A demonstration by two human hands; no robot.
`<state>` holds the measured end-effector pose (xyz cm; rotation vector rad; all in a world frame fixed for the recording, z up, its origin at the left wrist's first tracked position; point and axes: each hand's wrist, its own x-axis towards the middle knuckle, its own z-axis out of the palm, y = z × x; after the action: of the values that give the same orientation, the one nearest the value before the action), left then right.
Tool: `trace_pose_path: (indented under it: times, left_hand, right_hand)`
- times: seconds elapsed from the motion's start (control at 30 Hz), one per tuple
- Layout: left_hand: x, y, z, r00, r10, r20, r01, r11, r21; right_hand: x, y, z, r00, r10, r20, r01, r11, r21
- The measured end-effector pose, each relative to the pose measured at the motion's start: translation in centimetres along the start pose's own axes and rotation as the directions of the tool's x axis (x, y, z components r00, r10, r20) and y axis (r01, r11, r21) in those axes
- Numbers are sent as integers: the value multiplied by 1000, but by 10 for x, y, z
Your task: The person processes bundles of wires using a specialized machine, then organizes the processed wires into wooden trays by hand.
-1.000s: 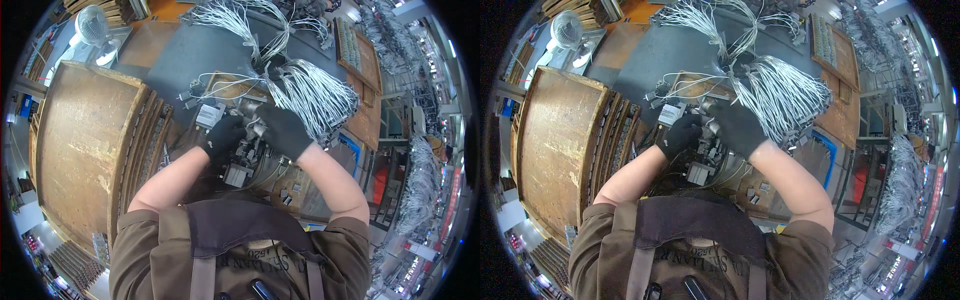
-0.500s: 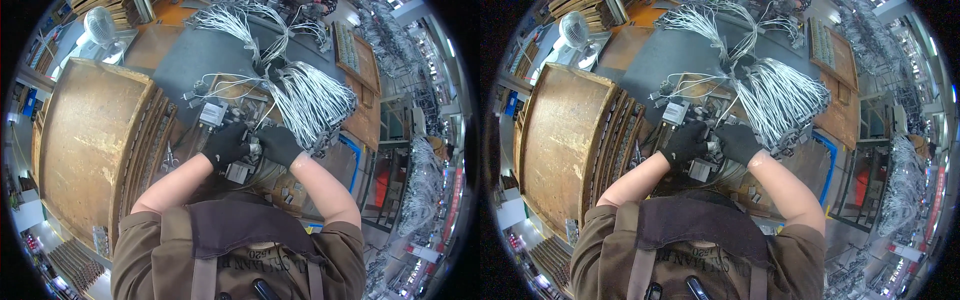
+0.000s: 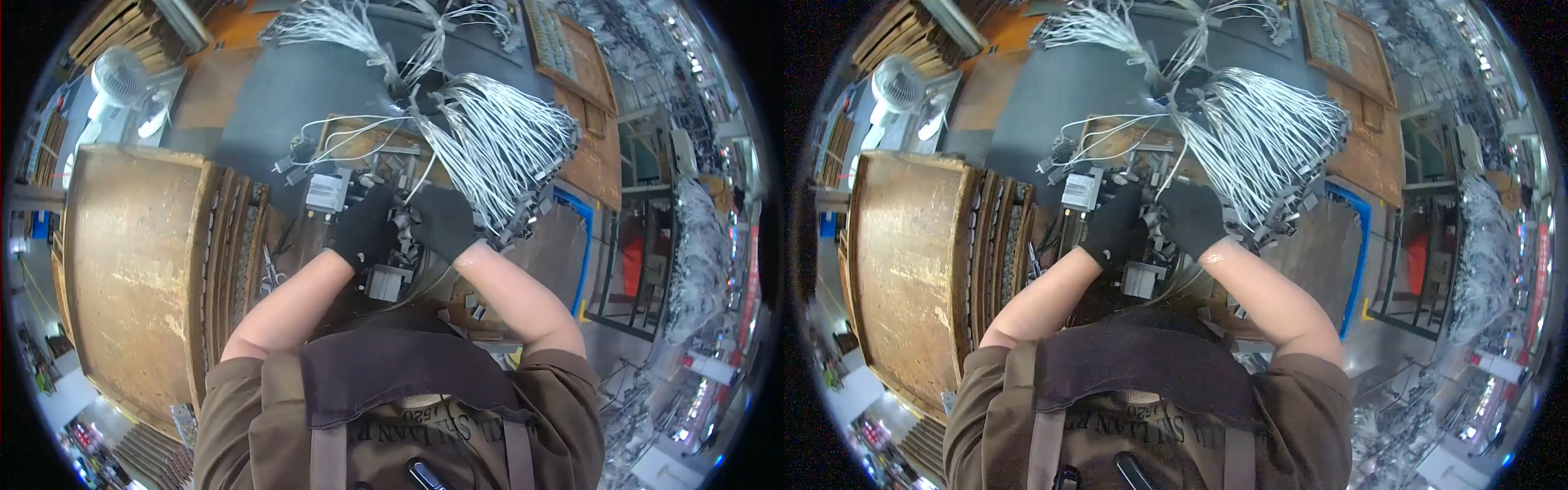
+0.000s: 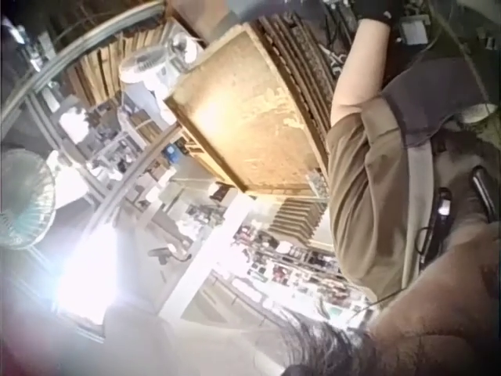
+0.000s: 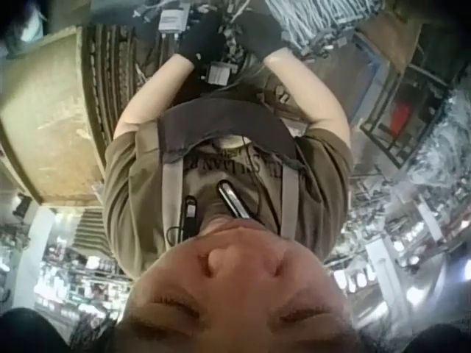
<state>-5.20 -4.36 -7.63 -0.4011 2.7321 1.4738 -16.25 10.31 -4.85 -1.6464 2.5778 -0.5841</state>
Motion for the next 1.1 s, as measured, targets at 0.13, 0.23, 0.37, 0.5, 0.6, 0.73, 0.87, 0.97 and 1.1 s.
trace_pose_path:
  times: [0.13, 0.23, 0.37, 0.5, 0.6, 0.73, 0.87, 0.97, 1.1]
  left_hand:
    - [7, 2, -2, 994, 44, -104, -33, 994, 105]
    - [9, 6, -13, 994, -97, 47, 100, 993, -59]
    - [-33, 21, -29, 991, -82, -109, 35, 927, -373]
    - [-95, 49, -48, 983, -185, -12, 151, 836, -528]
    - [-125, 71, -75, 990, -112, -82, 76, 931, -357]
    - [-188, 87, -139, 952, -209, -225, 120, 927, -357]
    - [-259, 93, -200, 816, -57, -576, 57, 998, -19]
    - [-302, 99, -219, 655, -205, -727, 180, 977, -113]
    - [-330, 98, -224, 616, -300, -728, 184, 954, -237]
  right_hand:
    - [-2, -5, 4, 995, 101, 21, -101, 995, -4]
    - [-3, -8, -13, 994, -10, 110, 15, 999, -49]
    - [-27, 14, -66, 978, 210, 2, -206, 957, 205]
    - [-57, 66, -99, 934, 335, 124, -324, 941, -99]
    - [-65, 88, -97, 937, 274, 217, -236, 954, -183]
    - [-52, 94, -107, 954, 295, 54, -294, 955, -19]
    - [-26, 83, -125, 944, 322, 77, -331, 916, 227]
    - [-12, 69, -130, 900, 402, 172, -431, 749, 504]
    - [-12, 50, -130, 778, 350, 521, -472, -221, 854]
